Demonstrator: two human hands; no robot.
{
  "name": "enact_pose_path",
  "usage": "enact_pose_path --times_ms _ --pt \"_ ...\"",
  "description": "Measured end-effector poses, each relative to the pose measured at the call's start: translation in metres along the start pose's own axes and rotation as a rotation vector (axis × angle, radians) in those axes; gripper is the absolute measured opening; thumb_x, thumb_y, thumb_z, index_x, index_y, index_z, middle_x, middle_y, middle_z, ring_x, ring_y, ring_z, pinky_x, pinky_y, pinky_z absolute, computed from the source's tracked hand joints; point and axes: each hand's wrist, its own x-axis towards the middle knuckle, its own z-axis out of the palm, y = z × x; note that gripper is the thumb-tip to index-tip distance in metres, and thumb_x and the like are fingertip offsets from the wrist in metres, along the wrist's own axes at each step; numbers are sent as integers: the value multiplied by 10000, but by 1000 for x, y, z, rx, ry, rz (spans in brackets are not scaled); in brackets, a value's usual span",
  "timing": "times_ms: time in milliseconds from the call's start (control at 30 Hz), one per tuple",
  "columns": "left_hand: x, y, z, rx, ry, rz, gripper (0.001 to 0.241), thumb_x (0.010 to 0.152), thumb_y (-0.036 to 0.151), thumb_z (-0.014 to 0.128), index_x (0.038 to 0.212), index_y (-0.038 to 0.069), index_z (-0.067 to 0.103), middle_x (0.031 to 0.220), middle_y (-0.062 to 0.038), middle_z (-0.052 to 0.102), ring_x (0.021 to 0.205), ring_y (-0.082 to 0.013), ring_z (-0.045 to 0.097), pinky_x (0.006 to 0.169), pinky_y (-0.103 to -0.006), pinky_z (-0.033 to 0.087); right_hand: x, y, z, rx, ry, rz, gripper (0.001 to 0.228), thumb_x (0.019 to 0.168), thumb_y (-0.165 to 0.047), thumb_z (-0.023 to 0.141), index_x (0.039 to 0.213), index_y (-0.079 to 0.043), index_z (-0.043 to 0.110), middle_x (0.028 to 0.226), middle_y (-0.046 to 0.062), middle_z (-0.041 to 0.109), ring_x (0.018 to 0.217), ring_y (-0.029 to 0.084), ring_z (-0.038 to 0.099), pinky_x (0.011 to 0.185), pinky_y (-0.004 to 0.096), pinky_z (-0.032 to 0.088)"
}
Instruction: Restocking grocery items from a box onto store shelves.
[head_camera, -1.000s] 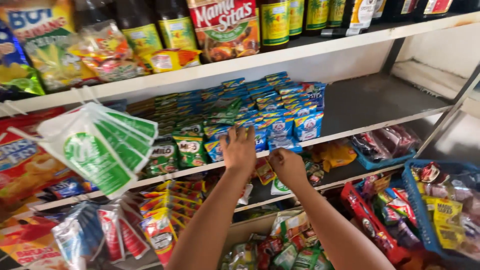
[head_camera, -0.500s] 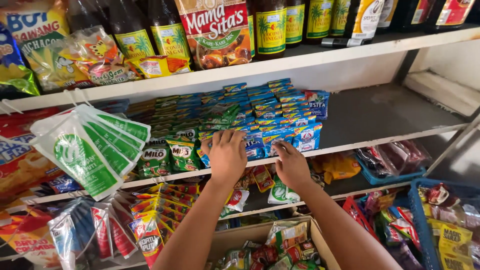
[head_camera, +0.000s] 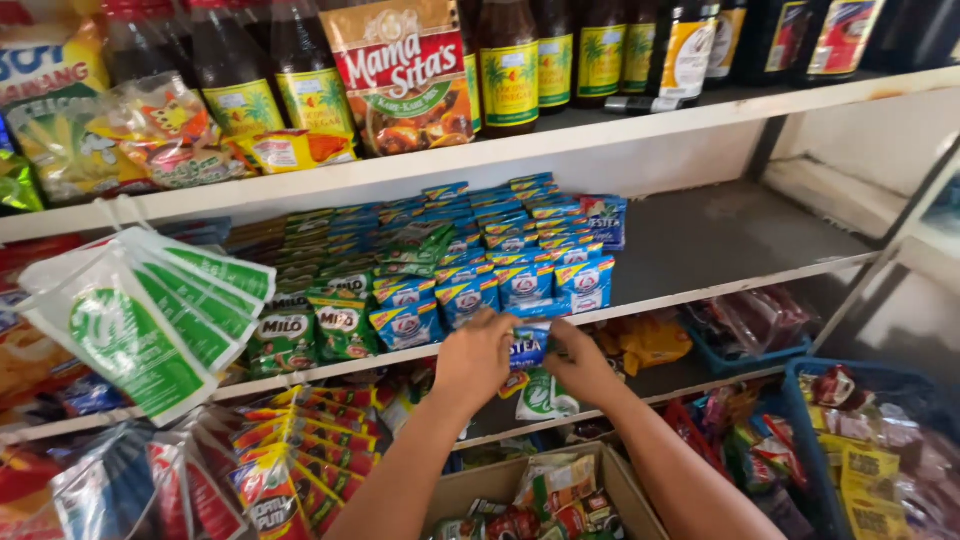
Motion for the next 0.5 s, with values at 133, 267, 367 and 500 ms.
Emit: enact_pose_path --times_ms 133,267,367,500 --pt "0 7 16 -63 -13 8 174 902 129 647 1070 141 688 978 -113 670 844 -371 697 676 -494 565 -14 -19 -9 64 13 377 511 869 -33 620 1380 -63 632 927 55 627 791 146 537 701 310 462" --pt "3 22 30 -180 5 42 206 898 131 679 1104 132 686 1032 -129 677 849 -390 692 694 -487 565 -25 -29 -19 252 113 355 361 974 -124 631 1329 -59 627 1029 -31 679 852 60 562 741 228 475" --pt "6 44 39 -284 82 59 289 885 119 711 1172 131 683 1031 -146 682 869 -398 688 722 -481 559 -40 -23 -36 304 247 428 360 992 -125 608 1349 -92 623 1044 -17 666 859 89 544 750 255 470" --pt "13 77 57 -414 337 119 446 876 51 681 1316 89 619 1171 -189 660 1032 -407 669 851 -449 565 -42 -13 -66 537 516 389 282 976 -90 570 1248 -55 636 1091 26 691 985 138 645 870 305 536"
